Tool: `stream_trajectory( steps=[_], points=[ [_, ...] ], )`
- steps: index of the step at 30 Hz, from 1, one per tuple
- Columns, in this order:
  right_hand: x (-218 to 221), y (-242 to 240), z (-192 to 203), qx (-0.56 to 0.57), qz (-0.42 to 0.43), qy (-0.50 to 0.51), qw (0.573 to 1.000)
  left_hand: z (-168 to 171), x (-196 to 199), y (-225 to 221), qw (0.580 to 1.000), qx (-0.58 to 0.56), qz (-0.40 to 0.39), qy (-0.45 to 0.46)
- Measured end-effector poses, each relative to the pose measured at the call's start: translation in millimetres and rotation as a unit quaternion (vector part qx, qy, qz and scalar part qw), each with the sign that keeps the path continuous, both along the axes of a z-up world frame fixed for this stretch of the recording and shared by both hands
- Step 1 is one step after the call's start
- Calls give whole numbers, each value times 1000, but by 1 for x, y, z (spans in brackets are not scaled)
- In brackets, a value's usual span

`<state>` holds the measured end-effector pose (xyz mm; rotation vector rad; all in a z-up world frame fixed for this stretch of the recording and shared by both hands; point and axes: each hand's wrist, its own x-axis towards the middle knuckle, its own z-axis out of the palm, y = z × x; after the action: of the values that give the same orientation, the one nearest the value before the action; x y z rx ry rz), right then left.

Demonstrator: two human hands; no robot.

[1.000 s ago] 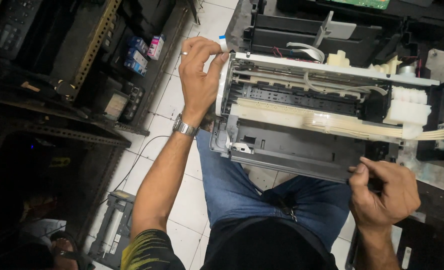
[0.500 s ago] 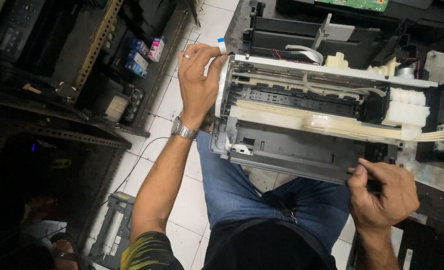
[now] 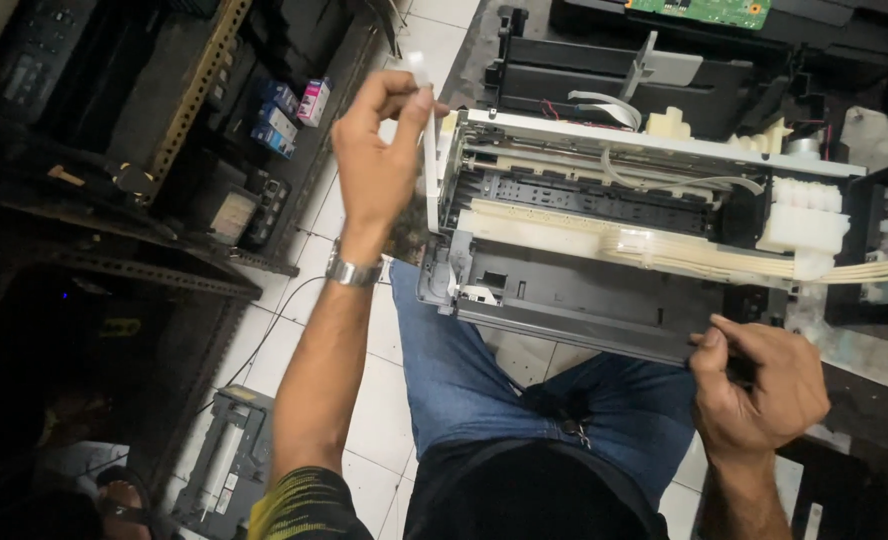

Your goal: Disassembling a printer to remove internal components including the circuit board and power supply unit.

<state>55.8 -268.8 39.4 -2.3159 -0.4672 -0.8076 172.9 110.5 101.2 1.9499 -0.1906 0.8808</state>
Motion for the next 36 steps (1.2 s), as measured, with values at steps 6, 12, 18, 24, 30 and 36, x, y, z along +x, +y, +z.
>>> stream_trajectory(
  steps=[6, 12, 18, 24, 30, 36],
  points=[
    [1, -6, -5, -30, -2, -22, 999, 17, -34, 2, 992, -93, -33, 77],
    [0, -7, -4, -41, -6, -9, 999, 7, -57, 1, 982, -148, -38, 110],
    [-1, -7, -4, -38, -3, -2, 999, -6, -68, 1, 963, -222, -69, 133],
    [0, -8, -6, -41, -5, -3, 999, -12, -71, -1, 950, -267, -100, 128],
    [0, -11, -8, -47, -8, -2, 999, -19, -82, -6, 952, -236, -98, 167],
    [1, -13, -11, -51, -4, -10, 999, -24, -97, -11, 962, -203, -73, 168]
  ],
)
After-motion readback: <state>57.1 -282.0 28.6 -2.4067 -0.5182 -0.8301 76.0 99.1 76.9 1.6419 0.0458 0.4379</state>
